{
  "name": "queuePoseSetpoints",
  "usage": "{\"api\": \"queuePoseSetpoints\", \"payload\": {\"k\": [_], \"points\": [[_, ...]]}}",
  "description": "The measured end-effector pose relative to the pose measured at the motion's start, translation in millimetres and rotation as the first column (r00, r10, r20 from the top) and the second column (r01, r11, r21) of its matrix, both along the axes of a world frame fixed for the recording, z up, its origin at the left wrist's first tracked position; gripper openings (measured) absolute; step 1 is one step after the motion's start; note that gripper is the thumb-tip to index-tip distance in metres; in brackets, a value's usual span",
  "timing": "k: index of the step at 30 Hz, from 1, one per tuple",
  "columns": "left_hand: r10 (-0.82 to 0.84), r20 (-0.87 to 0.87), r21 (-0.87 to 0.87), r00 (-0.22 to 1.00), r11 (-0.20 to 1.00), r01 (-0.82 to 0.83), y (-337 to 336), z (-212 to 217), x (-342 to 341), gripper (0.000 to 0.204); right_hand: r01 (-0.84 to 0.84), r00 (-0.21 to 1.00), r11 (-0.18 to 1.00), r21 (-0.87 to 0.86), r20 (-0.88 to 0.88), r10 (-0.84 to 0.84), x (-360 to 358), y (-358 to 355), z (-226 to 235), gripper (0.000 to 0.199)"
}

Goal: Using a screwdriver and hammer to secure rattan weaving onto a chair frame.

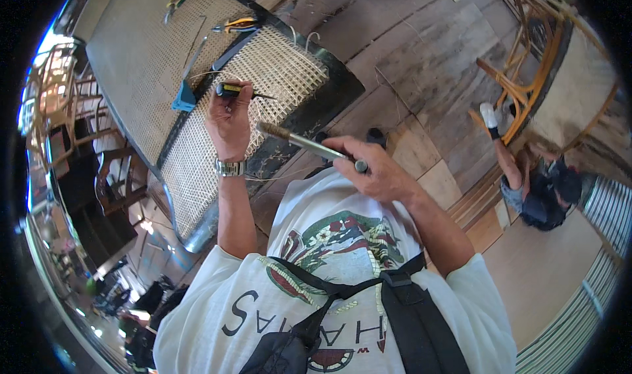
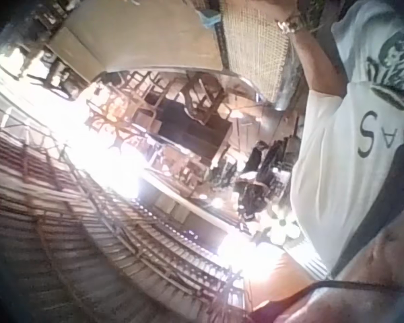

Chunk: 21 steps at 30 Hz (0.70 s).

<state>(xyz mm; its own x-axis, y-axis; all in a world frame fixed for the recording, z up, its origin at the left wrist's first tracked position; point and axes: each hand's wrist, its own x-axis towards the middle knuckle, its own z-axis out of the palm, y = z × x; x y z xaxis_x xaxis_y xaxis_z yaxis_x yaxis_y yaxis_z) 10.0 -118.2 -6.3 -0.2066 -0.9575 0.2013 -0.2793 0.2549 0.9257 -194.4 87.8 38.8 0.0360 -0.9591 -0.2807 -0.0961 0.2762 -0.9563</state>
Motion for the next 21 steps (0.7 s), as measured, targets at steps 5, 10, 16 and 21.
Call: {"api": "queuePoseSetpoints", "payload": {"k": [5,10,16,21], "points": [[0.021,-0.109,0.129,0.994,0.992,-0.007,-0.6,-10.7,-4.8,0.016,-0.044,0.998,0.999,-0.015,0.051,0.044,7.1,0.2,-1.4,0.039],[0.018,-0.037,0.127,0.999,0.992,-0.013,0.4,-15.2,-7.7,0.021,-0.071,0.997,0.997,-0.043,0.011,0.071,8.1,-12.2,-10.6,0.038],[0.054,-0.148,0.130,0.987,0.991,-0.035,-2.5,1.8,0.4,0.016,-0.062,0.996,0.998,-0.030,0.059,0.064,8.0,-12.9,-1.8,0.037],[0.067,-0.110,0.165,0.992,0.985,-0.048,6.1,6.4,9.5,0.018,-0.082,0.996,0.997,-0.012,0.015,0.082,8.0,-8.1,6.7,0.037]]}}
